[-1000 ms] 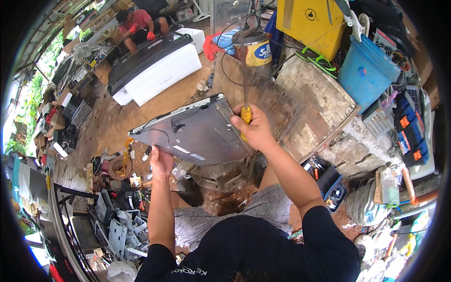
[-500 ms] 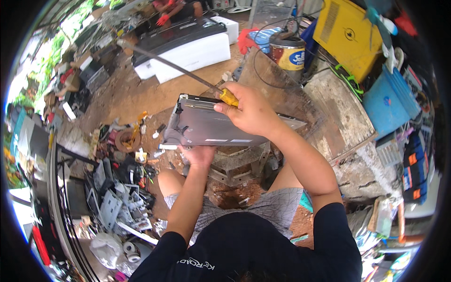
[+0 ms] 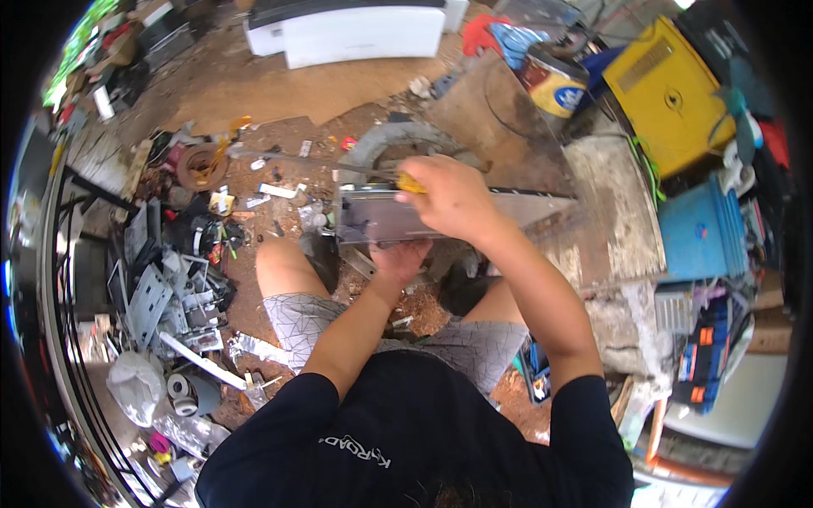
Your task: The person uses a screwdriver to remove screws from the metal frame of an electronic panel and pries the components apart by hand.
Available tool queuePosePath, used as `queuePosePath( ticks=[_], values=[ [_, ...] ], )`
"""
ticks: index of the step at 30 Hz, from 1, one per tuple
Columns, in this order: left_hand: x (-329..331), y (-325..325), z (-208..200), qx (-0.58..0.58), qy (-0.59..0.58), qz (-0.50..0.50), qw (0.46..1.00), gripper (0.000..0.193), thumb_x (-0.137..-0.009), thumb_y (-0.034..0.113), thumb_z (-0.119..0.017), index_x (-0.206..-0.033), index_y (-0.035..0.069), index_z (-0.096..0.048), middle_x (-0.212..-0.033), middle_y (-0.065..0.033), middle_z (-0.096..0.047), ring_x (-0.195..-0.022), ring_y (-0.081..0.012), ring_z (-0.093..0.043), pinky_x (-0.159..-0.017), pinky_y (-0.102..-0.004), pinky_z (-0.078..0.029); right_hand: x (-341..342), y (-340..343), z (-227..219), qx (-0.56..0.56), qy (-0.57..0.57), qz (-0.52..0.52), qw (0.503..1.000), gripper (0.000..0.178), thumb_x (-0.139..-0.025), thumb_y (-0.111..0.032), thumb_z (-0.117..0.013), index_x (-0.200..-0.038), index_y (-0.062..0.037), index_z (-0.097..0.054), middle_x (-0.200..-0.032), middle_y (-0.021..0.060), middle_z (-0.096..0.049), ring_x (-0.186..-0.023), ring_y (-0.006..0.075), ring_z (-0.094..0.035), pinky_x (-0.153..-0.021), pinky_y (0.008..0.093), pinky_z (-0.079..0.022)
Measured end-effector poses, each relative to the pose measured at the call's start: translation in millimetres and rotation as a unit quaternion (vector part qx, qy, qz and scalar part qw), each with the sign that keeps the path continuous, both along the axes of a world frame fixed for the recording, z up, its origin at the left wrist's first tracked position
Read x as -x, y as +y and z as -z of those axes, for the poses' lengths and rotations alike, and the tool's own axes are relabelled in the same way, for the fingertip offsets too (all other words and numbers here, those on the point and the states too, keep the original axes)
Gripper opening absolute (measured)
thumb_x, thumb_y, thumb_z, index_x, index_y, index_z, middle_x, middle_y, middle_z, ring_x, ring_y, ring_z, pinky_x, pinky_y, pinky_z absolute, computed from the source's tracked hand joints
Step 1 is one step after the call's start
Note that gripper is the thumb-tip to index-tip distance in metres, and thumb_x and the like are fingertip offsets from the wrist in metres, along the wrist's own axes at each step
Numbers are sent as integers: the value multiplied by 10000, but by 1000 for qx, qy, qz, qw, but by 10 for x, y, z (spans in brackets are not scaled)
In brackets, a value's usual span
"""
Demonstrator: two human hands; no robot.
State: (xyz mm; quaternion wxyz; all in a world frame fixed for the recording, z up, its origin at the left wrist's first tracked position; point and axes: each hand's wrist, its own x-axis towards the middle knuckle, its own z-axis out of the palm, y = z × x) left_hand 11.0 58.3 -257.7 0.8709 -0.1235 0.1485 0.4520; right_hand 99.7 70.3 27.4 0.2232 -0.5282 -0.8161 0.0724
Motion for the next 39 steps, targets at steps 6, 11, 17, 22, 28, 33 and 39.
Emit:
queuePosePath(
  ticks=[6, 11, 17, 22, 28, 33, 39],
  values=[
    [80, -9, 117, 7, 3, 10, 1000, 952, -900, 781, -344, -1519, 59, -379, -1486, -194, -470, -1364, -406, -481, -1124, -589, -420, 100, 23, 147, 0, -23, -4, 1000, 210, -850, -254, -744, -946, -105, -632, -925, 80, -708, -950, 312, -688, -772, 471, -548],
    [88, 34, 187, 114, 18, -10, 993, 908, -933, 741, -367, -1437, -10, -439, -1453, -211, -503, -1339, -401, -511, -1116, -578, -445, 114, 43, 171, -3, -20, -18, 1000, 207, -847, -264, -745, -953, -105, -664, -893, 92, -718, -920, 309, -702, -742, 459, -558],
    [114, 30, 38, 101, 150, 17, 983, 743, -1024, 620, -384, -1397, -17, -475, -1354, -177, -603, -1242, -345, -607, -1049, -495, -514, 208, 128, 310, -10, -43, -21, 999, 187, -836, -234, -730, -967, -105, -696, -892, 86, -727, -914, 303, -711, -746, 454, -564],
    [265, -448, -413, -142, 271, 149, 940, 517, -1075, 425, -450, -1409, 34, -497, -1324, -149, -638, -1170, -294, -657, -978, -422, -548, 427, 183, 487, -28, -72, 12, 997, 143, -861, -220, -671, -942, -103, -679, -906, 60, -725, -930, 258, -707, -755, 417, -554],
    [640, -708, -1786, -700, 404, 331, 487, 218, -918, 146, -686, -1108, 39, -706, -992, -117, -730, -932, -253, -711, -820, -399, -561, 447, 187, 600, -64, -48, 39, 996, 140, -879, -182, -598, -949, -98, -685, -907, 64, -729, -909, 243, -706, -755, 402, -553],
    [543, -343, -2891, -839, 456, 70, 289, 312, -842, 162, -730, -1124, 31, -711, -1041, -157, -715, -992, -346, -678, -887, -450, -533, 488, 130, 729, -109, -35, 45, 992, 161, -867, -221, -610, -949, -99, -676, -935, 68, -718, -964, 248, -684, -773, 408, -538],
    [-754, 455, -2884, -787, 598, 140, 51, 399, -903, 328, -698, -1182, 43, -698, -1083, -196, -709, -1038, -413, -650, -899, -499, -505, 550, 91, 922, -199, -7, 63, 978, 233, -863, -302, -591, -963, -93, -618, -915, 78, -597, -878, 262, -602, -786, 427, -502]
  ],
)
